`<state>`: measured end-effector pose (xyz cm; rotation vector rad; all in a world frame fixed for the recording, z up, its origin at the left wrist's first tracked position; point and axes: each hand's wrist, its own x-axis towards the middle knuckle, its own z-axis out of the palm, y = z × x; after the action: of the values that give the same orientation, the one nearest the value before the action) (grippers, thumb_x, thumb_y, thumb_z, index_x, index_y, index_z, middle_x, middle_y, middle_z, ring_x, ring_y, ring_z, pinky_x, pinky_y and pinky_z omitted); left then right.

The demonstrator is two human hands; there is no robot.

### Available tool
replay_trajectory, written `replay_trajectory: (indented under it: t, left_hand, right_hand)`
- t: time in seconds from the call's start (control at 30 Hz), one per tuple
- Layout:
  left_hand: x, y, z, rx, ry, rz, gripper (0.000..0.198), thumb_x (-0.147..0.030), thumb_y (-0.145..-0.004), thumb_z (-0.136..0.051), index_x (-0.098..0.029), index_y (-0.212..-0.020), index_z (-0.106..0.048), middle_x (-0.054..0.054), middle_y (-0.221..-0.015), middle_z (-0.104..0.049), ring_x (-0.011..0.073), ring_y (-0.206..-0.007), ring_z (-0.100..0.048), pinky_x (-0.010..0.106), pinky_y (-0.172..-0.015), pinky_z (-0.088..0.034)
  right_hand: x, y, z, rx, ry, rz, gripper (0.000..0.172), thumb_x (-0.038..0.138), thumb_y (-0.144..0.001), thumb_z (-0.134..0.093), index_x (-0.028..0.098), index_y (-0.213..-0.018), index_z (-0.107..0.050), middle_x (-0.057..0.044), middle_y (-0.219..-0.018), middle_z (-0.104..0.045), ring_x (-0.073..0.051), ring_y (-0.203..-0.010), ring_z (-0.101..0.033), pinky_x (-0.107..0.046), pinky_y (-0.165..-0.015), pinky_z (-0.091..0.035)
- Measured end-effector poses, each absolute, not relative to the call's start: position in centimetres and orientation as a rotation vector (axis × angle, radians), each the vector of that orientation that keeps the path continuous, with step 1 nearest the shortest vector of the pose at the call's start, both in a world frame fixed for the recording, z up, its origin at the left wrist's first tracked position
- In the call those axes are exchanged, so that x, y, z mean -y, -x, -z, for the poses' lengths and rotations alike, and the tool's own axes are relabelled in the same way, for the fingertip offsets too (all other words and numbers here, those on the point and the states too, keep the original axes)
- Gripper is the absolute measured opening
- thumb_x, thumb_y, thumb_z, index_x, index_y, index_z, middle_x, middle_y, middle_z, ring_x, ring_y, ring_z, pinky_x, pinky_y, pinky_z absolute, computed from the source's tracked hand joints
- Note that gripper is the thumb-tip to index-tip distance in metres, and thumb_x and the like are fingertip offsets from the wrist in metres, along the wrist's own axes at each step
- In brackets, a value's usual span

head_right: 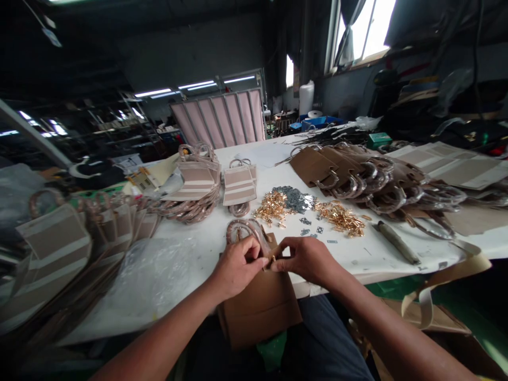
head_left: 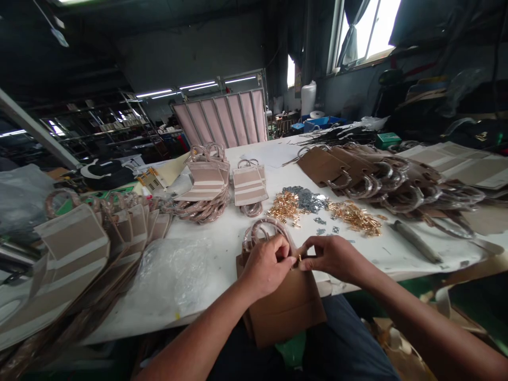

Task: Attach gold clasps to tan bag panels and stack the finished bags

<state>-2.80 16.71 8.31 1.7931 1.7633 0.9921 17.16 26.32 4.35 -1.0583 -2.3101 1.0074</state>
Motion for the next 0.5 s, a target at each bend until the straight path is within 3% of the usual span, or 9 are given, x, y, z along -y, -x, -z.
replay_trajectory:
  t: [0.17,0.27,0.37,0.5]
  left_hand:
    - [-17.9,4.7,-8.6,-1.71,-1.784,-1.014,0.029,-0.02,-0.079,-0.071,-0.021,-0.072,-0.043,-0.008,-0.067,-0.048,0.0113,-0.063,-0.042,0.026,-0.06,-0.031]
    - [-18.6,6.4,-9.0,-1.66,-1.747,-1.06,0.028,-0.023,-0.079,-0.07,-0.022,-0.075,-0.042,-0.007,-0.071,-0.049,0.0117,-0.066,-0.043,0.026,-0.063,-0.034]
    - [-18.7,8.2,-10.6,-1.489,-1.637,-1.124,0.031,-0.029,-0.08,-0.072,-0.022,-0.079,-0.042,-0.006,-0.075,-0.051,0.0114,-0.066,-0.047,0.026,-0.064,-0.038]
    - [-18.7,9.8,-13.6,-1.22,-1.513,-1.308,0.048,-0.042,-0.075,-0.085,-0.022,-0.077,-0.042,-0.004,-0.076,-0.051,0.0105,-0.067,-0.047,0.025,-0.063,-0.038]
  right_hand:
    - [-26.1,-15.9,-4.1,2.199,1.071,-0.889,0.044,0.069,-0.076,-0.082,0.025,-0.085,-0.077,0.006,-0.053,-0.051,-0.014,-0.052,-0.046,-0.026,-0.05,-0.028]
    - [-26.6,-15.9,-4.0,1.917,0.871,-1.315,0.054,0.074,-0.085,-0.07,0.022,-0.103,-0.075,-0.002,-0.076,-0.068,-0.019,-0.066,-0.06,-0.027,-0.059,-0.045]
    - [-26.7,-15.9,-3.9,1.532,0.681,-1.776,0.063,0.076,-0.095,-0.052,0.021,-0.119,-0.072,-0.011,-0.099,-0.075,-0.025,-0.085,-0.071,-0.036,-0.075,-0.057]
    - [-23.9,-13.9,-2.3,1.655,0.599,-1.923,0.051,0.067,-0.093,-0.065,0.023,-0.115,-0.077,-0.014,-0.111,-0.078,-0.033,-0.102,-0.073,-0.048,-0.091,-0.059]
